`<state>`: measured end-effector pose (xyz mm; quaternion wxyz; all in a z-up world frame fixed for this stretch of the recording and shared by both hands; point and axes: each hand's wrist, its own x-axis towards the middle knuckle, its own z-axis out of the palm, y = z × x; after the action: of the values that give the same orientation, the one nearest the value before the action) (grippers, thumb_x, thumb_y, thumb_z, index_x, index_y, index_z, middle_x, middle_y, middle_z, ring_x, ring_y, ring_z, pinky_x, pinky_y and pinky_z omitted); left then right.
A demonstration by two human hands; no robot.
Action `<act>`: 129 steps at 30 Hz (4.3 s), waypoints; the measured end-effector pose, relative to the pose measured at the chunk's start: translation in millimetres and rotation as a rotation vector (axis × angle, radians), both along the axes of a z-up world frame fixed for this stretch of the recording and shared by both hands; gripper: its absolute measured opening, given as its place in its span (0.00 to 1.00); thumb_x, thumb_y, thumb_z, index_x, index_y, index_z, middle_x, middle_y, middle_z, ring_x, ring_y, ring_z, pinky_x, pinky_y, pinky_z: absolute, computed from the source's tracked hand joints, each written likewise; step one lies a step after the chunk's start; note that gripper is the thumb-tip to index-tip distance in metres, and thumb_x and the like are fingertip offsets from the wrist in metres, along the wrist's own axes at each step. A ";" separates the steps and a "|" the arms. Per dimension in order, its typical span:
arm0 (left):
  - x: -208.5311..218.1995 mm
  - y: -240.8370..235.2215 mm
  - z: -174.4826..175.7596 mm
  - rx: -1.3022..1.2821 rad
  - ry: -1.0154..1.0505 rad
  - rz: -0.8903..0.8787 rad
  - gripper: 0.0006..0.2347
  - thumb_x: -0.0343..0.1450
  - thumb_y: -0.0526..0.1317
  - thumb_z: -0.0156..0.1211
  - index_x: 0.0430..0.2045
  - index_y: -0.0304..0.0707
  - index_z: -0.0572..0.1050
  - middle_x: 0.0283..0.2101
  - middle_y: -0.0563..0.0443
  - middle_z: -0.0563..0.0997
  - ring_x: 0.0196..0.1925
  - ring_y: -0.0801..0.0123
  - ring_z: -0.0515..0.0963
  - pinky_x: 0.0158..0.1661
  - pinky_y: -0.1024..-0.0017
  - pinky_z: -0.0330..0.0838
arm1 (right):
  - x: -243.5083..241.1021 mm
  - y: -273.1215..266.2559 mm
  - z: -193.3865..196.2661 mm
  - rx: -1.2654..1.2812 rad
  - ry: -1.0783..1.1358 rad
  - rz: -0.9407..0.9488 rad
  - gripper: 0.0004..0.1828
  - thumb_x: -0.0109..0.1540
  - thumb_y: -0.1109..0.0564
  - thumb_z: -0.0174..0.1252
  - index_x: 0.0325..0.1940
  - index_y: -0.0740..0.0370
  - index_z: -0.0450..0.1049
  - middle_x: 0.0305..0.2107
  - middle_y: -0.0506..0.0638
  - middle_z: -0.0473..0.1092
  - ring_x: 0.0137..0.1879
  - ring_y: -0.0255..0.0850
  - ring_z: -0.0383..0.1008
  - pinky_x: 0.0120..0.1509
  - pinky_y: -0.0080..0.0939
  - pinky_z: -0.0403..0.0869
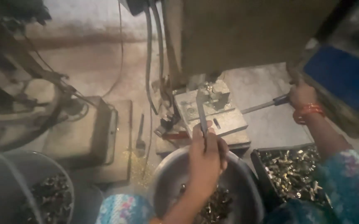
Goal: The person uses a manual press machine to process or assemble small metal components.
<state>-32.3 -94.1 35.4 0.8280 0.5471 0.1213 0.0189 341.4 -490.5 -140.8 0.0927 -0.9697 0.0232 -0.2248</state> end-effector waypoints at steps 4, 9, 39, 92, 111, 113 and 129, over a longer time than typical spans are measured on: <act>12.8 -0.5 -43.1 0.052 -0.162 0.033 0.11 0.81 0.43 0.44 0.37 0.32 0.65 0.22 0.51 0.74 0.12 0.75 0.67 0.12 0.76 0.57 | -46.7 24.2 69.6 -0.581 -0.151 0.148 0.07 0.59 0.56 0.61 0.35 0.58 0.83 0.44 0.59 0.78 0.44 0.51 0.80 0.40 0.50 0.78; 34.4 21.0 -70.7 0.097 -0.150 -0.094 0.07 0.78 0.43 0.45 0.39 0.39 0.64 0.24 0.53 0.77 0.16 0.75 0.72 0.14 0.75 0.63 | -139.0 98.1 180.2 0.721 -0.035 0.264 0.14 0.61 0.61 0.61 0.51 0.64 0.78 0.45 0.56 0.77 0.49 0.40 0.77 0.50 0.36 0.74; 37.7 96.1 -41.0 0.453 -0.090 -0.278 0.12 0.76 0.47 0.48 0.46 0.39 0.69 0.25 0.54 0.79 0.19 0.77 0.74 0.17 0.76 0.68 | -322.8 -72.1 -65.9 -0.307 0.272 0.040 0.14 0.54 0.54 0.66 0.44 0.49 0.80 0.44 0.55 0.76 0.53 0.53 0.78 0.57 0.53 0.77; 29.8 98.2 -23.3 0.358 0.023 -0.295 0.09 0.77 0.45 0.47 0.45 0.43 0.67 0.24 0.55 0.76 0.18 0.77 0.70 0.17 0.78 0.62 | -345.0 83.8 152.2 0.918 0.325 -0.017 0.17 0.68 0.51 0.55 0.55 0.64 0.78 0.43 0.59 0.79 0.50 0.47 0.76 0.56 0.50 0.71; 29.9 110.8 -22.5 0.450 -0.090 -0.367 0.15 0.78 0.47 0.49 0.43 0.29 0.68 0.25 0.52 0.78 0.18 0.77 0.70 0.18 0.77 0.62 | -270.6 250.1 146.2 0.288 -0.218 0.617 0.13 0.54 0.69 0.63 0.42 0.62 0.79 0.38 0.62 0.71 0.44 0.59 0.74 0.47 0.52 0.73; 26.5 109.2 -16.0 0.433 -0.069 -0.351 0.13 0.77 0.46 0.49 0.45 0.36 0.69 0.25 0.53 0.78 0.17 0.78 0.69 0.17 0.77 0.61 | -268.1 252.4 141.8 0.329 -0.156 0.588 0.14 0.52 0.68 0.63 0.42 0.63 0.78 0.36 0.62 0.72 0.41 0.59 0.74 0.45 0.52 0.73; 31.3 109.0 -21.8 0.445 -0.087 -0.356 0.12 0.77 0.46 0.47 0.46 0.36 0.68 0.25 0.53 0.78 0.17 0.78 0.68 0.17 0.78 0.60 | -300.7 263.3 173.0 0.663 -0.160 0.664 0.08 0.62 0.61 0.65 0.44 0.66 0.75 0.32 0.54 0.78 0.39 0.43 0.83 0.44 0.39 0.78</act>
<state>-0.9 14.9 13.6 0.6823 0.7267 -0.0196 -0.0771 40.8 -227.2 32.2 0.4654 -0.8225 -0.2246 -0.2375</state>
